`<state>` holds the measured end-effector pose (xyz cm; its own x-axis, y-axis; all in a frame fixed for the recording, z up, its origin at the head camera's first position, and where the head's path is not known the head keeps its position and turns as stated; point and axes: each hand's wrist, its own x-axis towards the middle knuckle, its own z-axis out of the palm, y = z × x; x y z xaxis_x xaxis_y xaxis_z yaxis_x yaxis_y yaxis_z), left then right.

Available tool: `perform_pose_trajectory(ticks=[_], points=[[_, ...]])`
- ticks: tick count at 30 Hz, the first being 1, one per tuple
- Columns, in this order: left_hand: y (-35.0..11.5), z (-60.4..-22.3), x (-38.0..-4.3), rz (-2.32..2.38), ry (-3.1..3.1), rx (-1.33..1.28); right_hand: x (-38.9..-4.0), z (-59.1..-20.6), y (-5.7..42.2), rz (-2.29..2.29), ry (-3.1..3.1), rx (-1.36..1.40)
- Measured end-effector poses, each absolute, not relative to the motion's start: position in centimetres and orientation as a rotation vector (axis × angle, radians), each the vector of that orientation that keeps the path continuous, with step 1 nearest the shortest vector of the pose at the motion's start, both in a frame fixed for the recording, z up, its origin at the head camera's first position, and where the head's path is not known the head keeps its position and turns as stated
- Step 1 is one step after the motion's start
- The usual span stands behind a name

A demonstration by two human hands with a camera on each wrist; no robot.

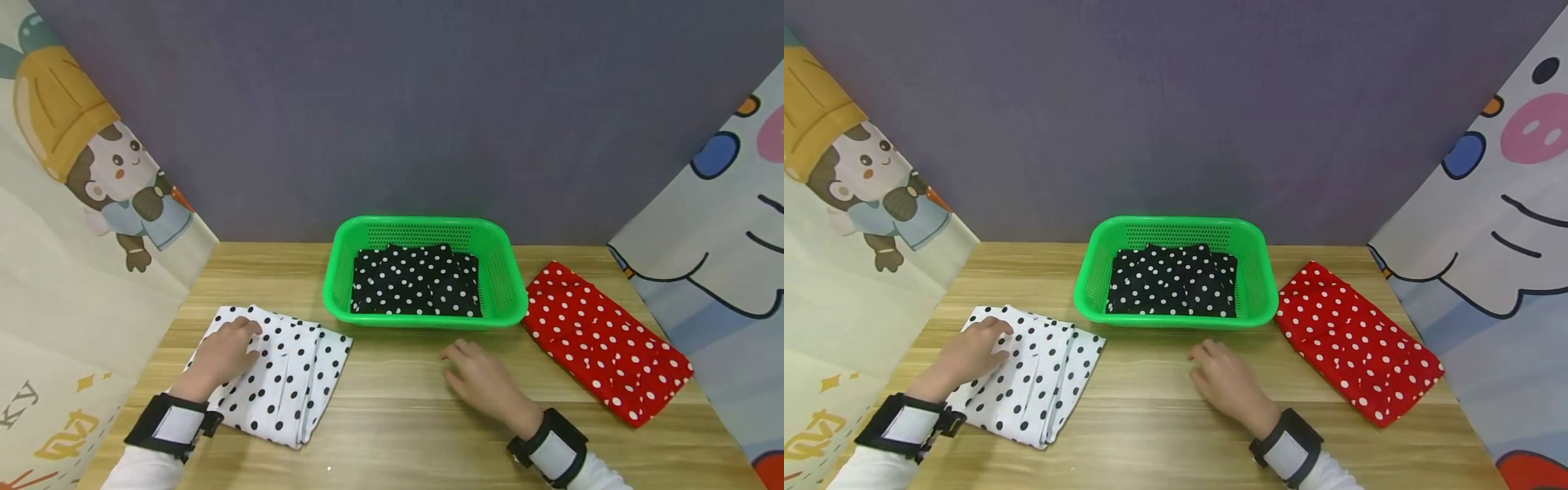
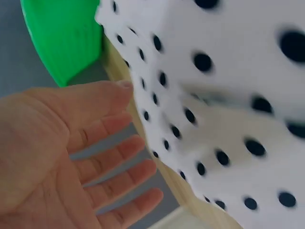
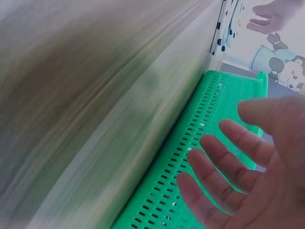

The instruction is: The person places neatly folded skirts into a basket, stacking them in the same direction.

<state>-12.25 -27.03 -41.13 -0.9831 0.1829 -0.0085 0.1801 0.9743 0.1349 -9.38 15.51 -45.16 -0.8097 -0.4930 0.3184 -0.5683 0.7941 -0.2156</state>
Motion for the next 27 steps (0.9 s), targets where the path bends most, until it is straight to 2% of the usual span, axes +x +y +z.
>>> perform_pose_trajectory(ticks=[13,27], points=[[-29.5,-41.9,-11.9,0.196,2.896,0.378,-8.7,-45.6,14.5,0.500,-2.749,0.915],[-28.5,-42.7,-11.0,0.181,2.919,0.400,-8.5,-46.0,13.9,0.538,-2.738,0.926]])
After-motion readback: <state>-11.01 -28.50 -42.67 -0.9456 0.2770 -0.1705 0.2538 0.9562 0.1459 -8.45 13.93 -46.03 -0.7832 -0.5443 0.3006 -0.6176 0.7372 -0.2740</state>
